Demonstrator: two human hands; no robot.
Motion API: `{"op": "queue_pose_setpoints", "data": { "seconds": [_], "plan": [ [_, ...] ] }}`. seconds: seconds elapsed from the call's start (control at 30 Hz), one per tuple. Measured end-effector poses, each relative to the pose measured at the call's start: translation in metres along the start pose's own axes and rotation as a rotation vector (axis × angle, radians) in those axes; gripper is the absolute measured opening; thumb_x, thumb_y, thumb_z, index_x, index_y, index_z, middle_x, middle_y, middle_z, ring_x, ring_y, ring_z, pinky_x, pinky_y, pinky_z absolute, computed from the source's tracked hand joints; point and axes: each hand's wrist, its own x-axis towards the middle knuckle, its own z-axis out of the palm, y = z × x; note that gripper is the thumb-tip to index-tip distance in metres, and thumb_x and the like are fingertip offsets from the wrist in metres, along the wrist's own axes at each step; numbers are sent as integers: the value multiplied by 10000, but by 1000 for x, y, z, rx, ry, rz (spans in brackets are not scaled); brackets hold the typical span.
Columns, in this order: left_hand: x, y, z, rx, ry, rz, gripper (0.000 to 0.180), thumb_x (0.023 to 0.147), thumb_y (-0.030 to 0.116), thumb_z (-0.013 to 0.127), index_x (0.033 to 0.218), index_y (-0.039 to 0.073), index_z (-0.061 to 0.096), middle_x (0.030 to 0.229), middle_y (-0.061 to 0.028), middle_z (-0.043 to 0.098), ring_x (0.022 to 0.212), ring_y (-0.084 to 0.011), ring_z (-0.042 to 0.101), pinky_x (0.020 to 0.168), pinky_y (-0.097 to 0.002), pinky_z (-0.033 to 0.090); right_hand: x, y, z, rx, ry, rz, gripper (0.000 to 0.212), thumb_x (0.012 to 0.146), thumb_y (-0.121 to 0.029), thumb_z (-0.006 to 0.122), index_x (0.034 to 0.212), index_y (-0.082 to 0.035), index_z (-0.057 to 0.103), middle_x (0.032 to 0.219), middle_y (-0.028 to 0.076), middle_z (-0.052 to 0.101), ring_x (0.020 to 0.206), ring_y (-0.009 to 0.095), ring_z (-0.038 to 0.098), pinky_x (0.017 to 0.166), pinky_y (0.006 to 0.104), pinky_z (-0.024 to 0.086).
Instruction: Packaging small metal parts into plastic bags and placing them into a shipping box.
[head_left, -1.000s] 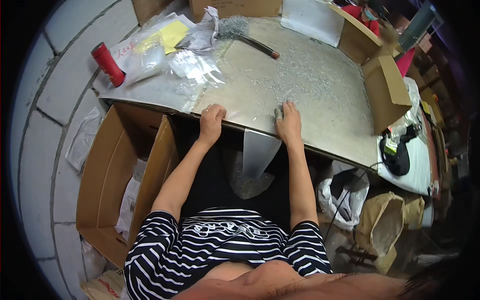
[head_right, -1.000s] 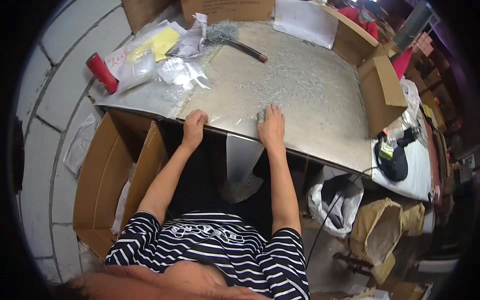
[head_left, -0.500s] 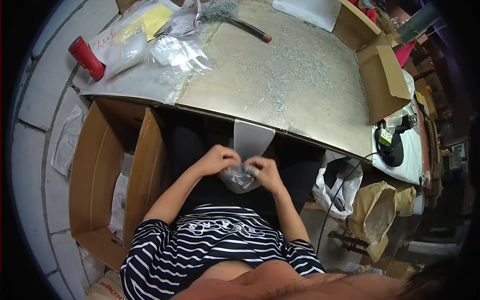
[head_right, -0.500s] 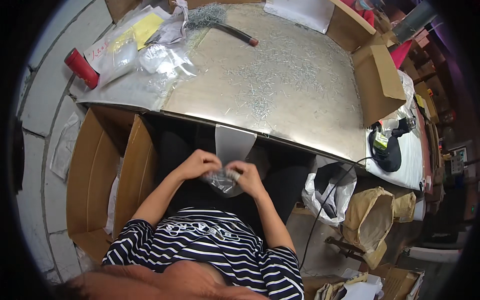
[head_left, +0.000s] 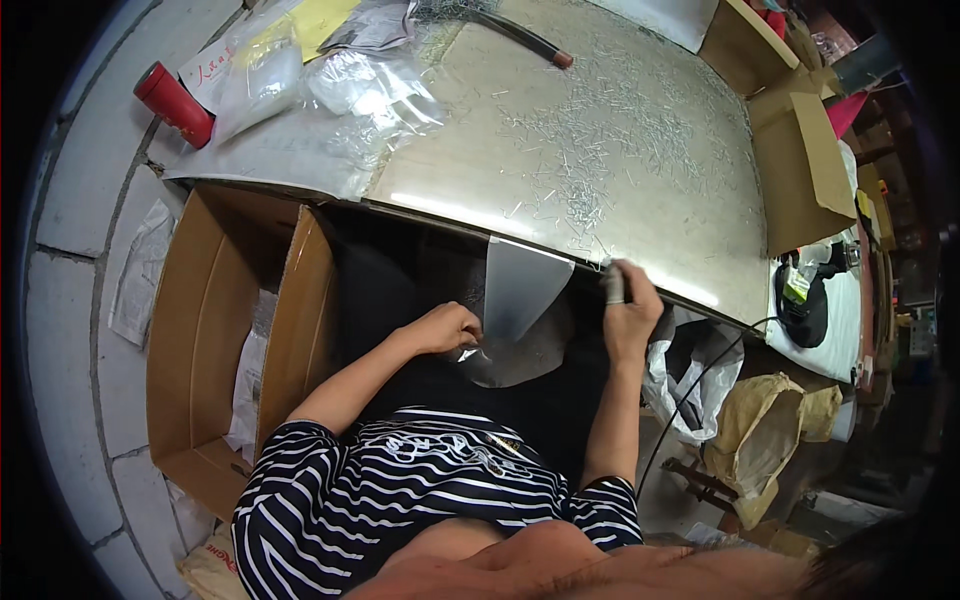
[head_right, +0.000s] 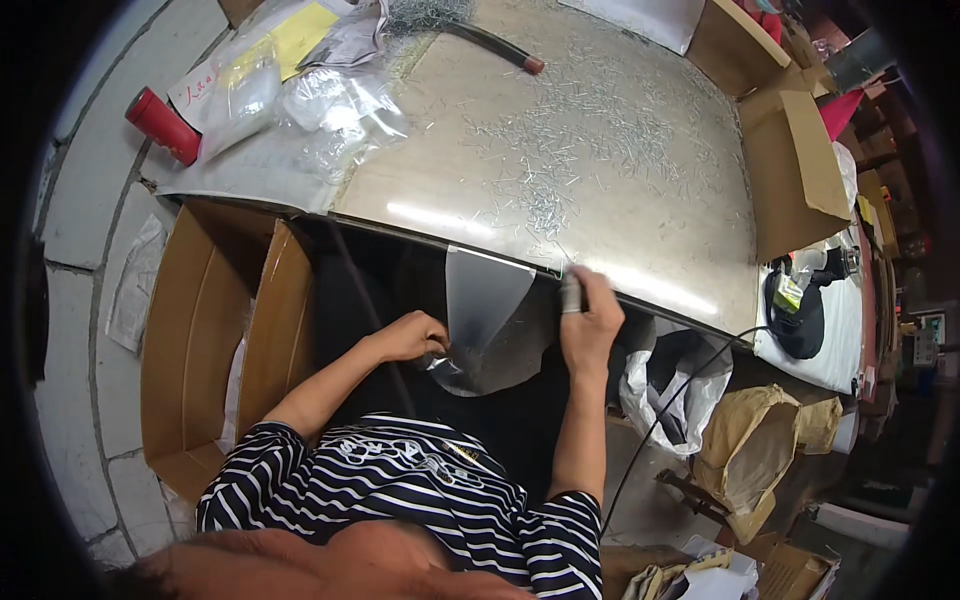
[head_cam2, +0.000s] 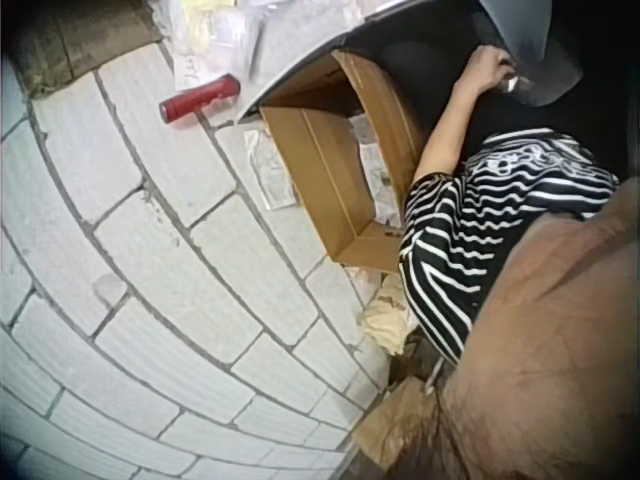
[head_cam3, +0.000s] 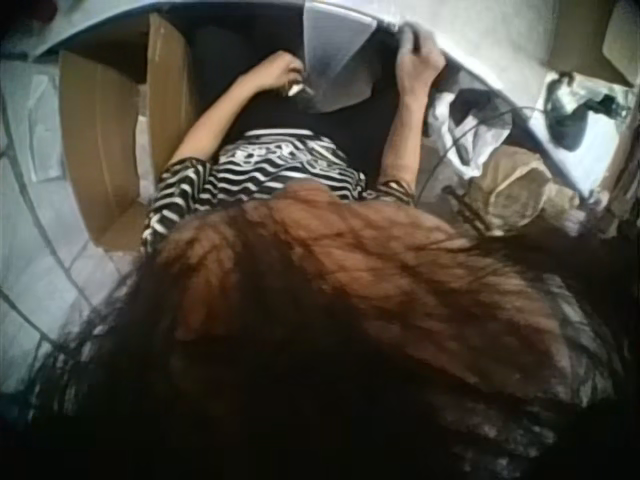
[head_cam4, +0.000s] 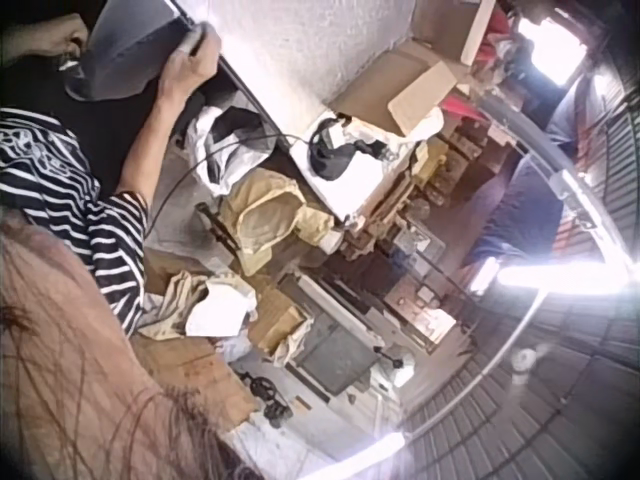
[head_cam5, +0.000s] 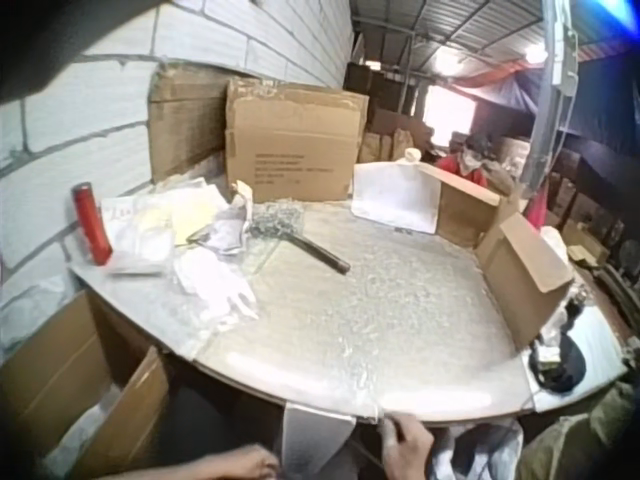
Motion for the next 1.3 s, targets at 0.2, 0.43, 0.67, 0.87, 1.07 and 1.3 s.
{"op": "queue_pose_setpoints", "data": {
  "seconds": [0.2,0.43,0.67,0.87,1.07,1.3],
  "plan": [
    [7,-1,-3,-290,145,-15,176,764,86,760,860,-16,653,748,-62,670,692,-111,601,675,-266,496,67,37,37,-268,-121,41,669,924,-328,615,1444,-6,344,1520,244,282,1420,362,263,1160,398,235],
    [22,13,11,-759,546,19,280,753,-56,749,987,-31,598,842,-56,669,763,-85,627,703,-206,507,103,19,112,-626,-399,-145,573,953,-223,538,1446,3,354,1499,258,321,1390,353,334,1140,387,284],
    [29,3,46,-1202,294,-57,382,907,331,677,1110,11,632,1001,-73,676,891,-109,636,787,-257,514,87,6,85,-164,-238,-92,452,908,-172,571,1332,-25,521,1450,215,418,1350,366,389,1101,418,336],
    [10,-58,37,-1520,-60,-176,864,918,723,297,1014,-56,656,945,-172,700,861,-257,695,795,-341,557,10,-30,84,-419,-267,-189,469,815,-12,534,1284,23,525,1430,211,440,1352,372,382,1113,430,324],
    [18,-39,53,-1502,-84,-200,922,919,729,234,1216,-85,546,1174,-228,622,1108,-316,617,959,-442,498,-25,-36,23,-13,-250,-101,331,847,81,544,1163,13,615,1224,178,620,1178,319,581,988,340,443],
    [-1,-4,55,-1231,-83,56,598,933,378,606,1341,-39,473,1238,-162,612,1111,-246,621,951,-397,511,-63,-30,6,223,-325,72,359,811,152,528,1112,-8,644,1035,115,684,987,216,654,889,284,480]
  ]
}}
